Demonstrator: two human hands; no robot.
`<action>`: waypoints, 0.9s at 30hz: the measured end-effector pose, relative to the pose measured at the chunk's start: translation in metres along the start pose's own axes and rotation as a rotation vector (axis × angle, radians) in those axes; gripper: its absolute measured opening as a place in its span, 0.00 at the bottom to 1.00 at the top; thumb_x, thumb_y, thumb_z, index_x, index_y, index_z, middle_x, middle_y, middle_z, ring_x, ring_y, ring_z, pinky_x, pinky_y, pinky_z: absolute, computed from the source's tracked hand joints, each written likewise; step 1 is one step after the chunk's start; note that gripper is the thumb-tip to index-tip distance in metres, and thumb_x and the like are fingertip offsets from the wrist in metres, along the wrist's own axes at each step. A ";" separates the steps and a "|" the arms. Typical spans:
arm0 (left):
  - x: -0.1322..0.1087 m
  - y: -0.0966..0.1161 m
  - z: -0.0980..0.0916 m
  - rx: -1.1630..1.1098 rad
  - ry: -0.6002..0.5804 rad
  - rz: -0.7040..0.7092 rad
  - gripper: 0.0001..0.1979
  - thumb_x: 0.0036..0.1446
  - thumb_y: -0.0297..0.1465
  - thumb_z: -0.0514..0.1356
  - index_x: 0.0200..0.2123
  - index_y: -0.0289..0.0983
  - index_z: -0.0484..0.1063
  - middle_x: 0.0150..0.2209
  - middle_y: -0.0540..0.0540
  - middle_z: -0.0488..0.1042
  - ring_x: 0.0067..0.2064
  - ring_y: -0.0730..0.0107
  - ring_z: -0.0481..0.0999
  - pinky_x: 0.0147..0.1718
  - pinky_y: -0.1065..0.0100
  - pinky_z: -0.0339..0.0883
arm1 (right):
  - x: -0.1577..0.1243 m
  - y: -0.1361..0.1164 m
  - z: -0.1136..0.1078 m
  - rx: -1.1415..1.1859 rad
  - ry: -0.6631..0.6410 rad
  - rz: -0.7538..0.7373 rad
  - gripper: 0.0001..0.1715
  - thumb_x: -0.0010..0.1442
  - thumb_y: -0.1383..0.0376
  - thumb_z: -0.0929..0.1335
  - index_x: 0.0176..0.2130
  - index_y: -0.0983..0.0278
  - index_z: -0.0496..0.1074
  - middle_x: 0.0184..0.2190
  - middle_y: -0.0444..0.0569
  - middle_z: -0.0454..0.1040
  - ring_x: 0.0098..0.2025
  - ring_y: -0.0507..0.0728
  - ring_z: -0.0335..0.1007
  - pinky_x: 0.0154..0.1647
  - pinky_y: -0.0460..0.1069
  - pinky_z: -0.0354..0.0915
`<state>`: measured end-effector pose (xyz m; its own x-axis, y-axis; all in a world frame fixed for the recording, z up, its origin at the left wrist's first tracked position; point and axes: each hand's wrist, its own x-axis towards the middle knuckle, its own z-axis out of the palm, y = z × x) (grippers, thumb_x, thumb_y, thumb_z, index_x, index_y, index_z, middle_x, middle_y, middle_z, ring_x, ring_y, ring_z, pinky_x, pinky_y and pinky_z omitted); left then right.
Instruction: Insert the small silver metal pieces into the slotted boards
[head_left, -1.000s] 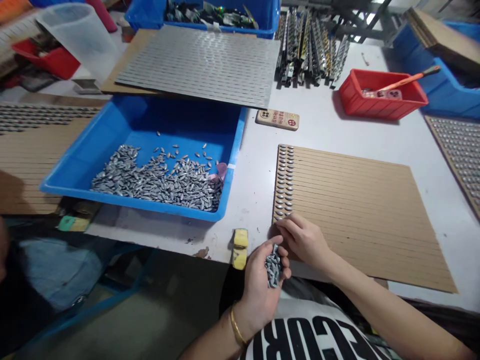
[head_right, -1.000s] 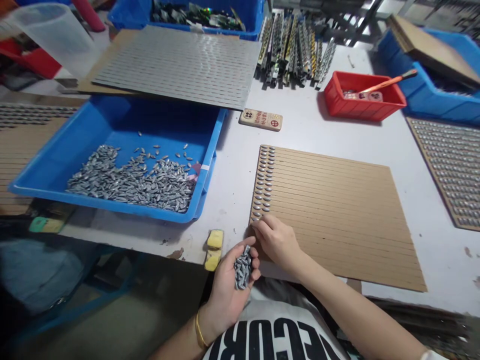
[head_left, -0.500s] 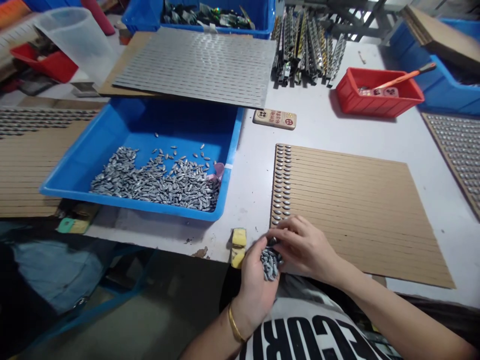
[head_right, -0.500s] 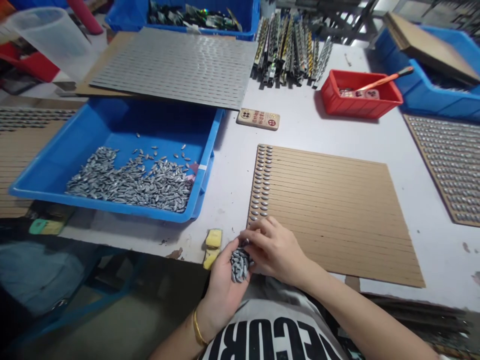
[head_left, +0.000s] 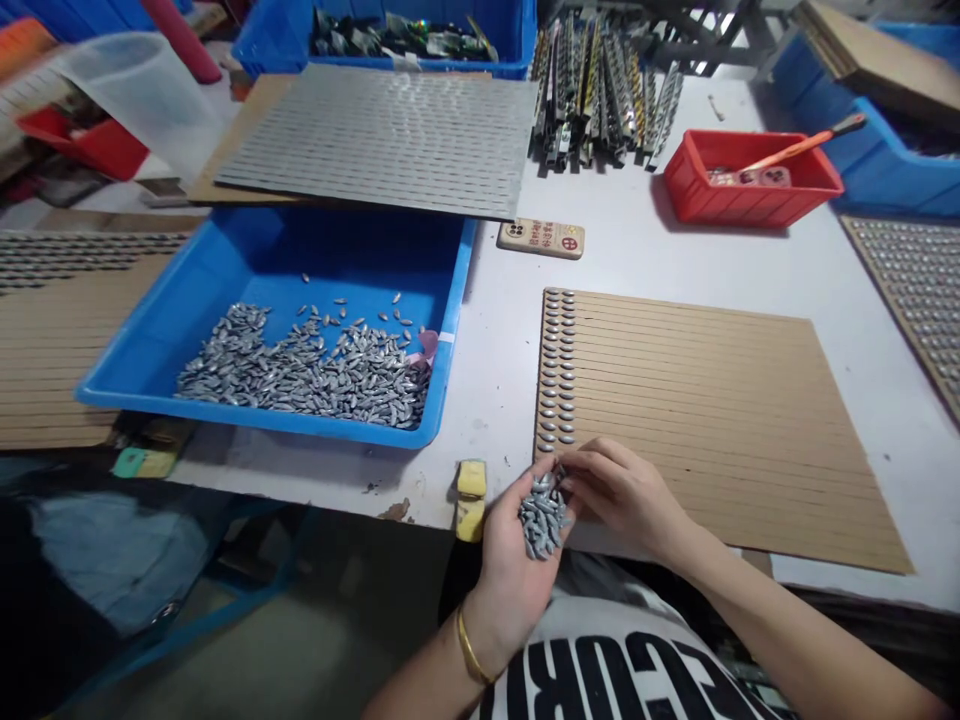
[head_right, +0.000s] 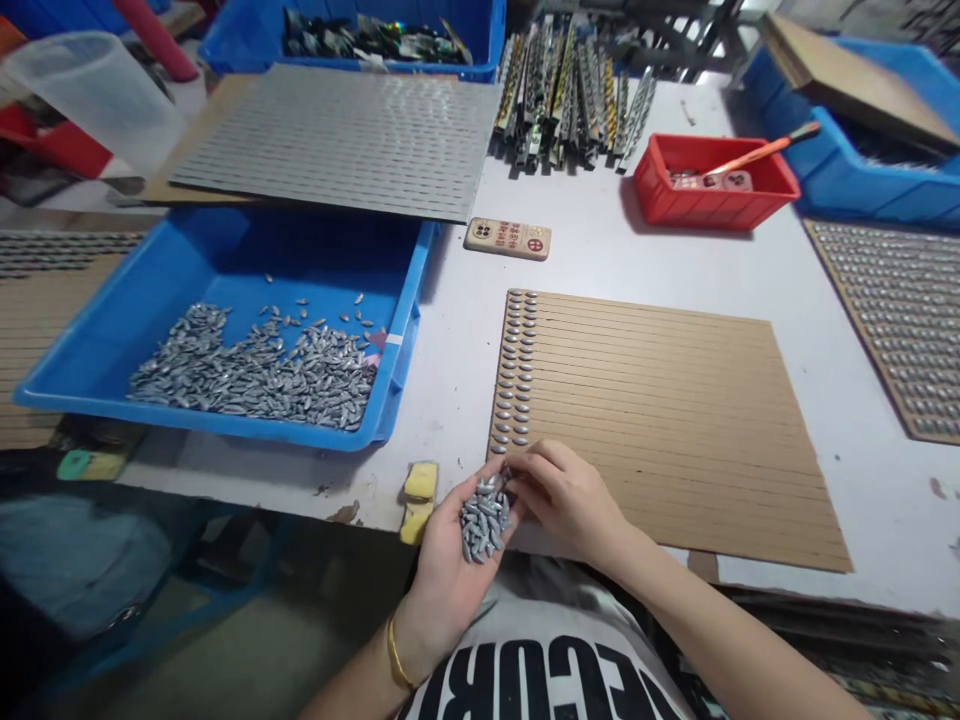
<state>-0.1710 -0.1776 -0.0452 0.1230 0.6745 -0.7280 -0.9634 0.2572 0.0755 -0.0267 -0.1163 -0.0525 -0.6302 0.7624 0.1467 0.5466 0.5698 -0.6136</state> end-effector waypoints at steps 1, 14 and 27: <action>0.000 0.000 0.000 -0.004 0.006 -0.010 0.13 0.56 0.28 0.59 0.44 0.34 0.76 0.45 0.42 0.77 0.43 0.66 0.75 0.38 0.69 0.70 | -0.001 0.000 0.001 -0.002 0.015 -0.006 0.11 0.64 0.67 0.64 0.47 0.60 0.70 0.34 0.50 0.70 0.36 0.56 0.68 0.35 0.49 0.68; -0.002 0.004 0.003 -0.015 0.074 0.013 0.14 0.57 0.29 0.57 0.46 0.31 0.73 0.44 0.36 0.77 0.48 0.60 0.76 0.48 0.61 0.70 | -0.007 -0.001 -0.005 0.210 0.044 0.103 0.07 0.64 0.67 0.63 0.41 0.61 0.70 0.33 0.49 0.74 0.34 0.54 0.70 0.33 0.48 0.68; -0.004 0.002 0.003 0.016 0.102 0.040 0.13 0.57 0.28 0.57 0.44 0.31 0.74 0.44 0.38 0.77 0.45 0.63 0.77 0.47 0.61 0.72 | -0.008 -0.003 0.003 0.470 0.049 0.199 0.09 0.64 0.63 0.65 0.41 0.61 0.74 0.37 0.51 0.76 0.40 0.56 0.73 0.42 0.51 0.71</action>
<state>-0.1722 -0.1777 -0.0400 0.0585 0.6106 -0.7898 -0.9629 0.2433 0.1167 -0.0250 -0.1249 -0.0536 -0.5062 0.8622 0.0209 0.3391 0.2212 -0.9144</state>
